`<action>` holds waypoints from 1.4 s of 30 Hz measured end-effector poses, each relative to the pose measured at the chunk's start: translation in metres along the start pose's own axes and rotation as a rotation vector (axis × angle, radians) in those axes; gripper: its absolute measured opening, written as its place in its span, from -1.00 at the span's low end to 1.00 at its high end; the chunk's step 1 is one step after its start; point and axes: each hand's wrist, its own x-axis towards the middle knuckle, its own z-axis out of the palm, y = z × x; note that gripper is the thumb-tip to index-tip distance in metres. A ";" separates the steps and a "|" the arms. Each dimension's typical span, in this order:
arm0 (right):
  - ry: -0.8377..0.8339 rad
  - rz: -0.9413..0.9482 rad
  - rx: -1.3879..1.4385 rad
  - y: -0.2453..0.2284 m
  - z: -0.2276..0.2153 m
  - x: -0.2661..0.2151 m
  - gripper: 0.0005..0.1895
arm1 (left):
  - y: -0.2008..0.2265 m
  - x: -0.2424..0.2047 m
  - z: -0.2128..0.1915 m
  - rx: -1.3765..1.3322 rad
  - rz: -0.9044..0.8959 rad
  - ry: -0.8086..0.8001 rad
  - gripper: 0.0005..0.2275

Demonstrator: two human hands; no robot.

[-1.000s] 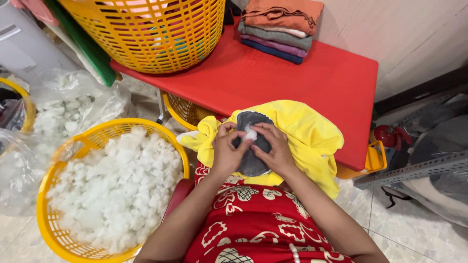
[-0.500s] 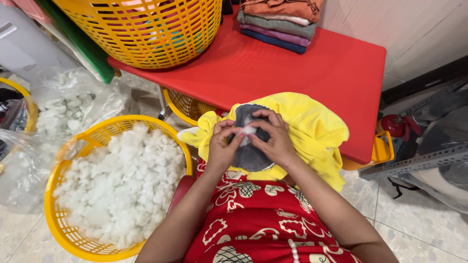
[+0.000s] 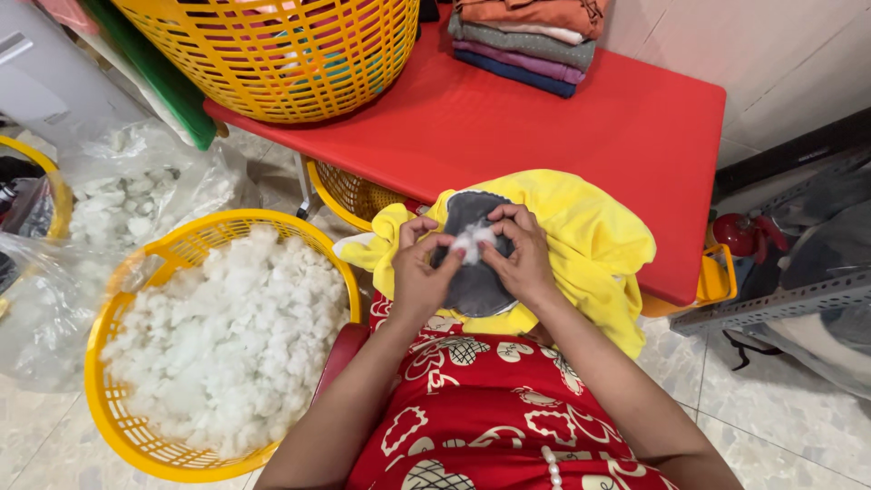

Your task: The person repeatedly takes handfuls of white cotton from a yellow basket and stuffs them into a dark gray garment held open over a yellow cloth on their lap. The garment gradually becomes fuller as more cotton is added.

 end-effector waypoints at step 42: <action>0.171 0.287 0.325 -0.009 -0.021 -0.004 -0.93 | -0.004 0.017 -0.024 -0.875 -0.513 -0.052 -0.90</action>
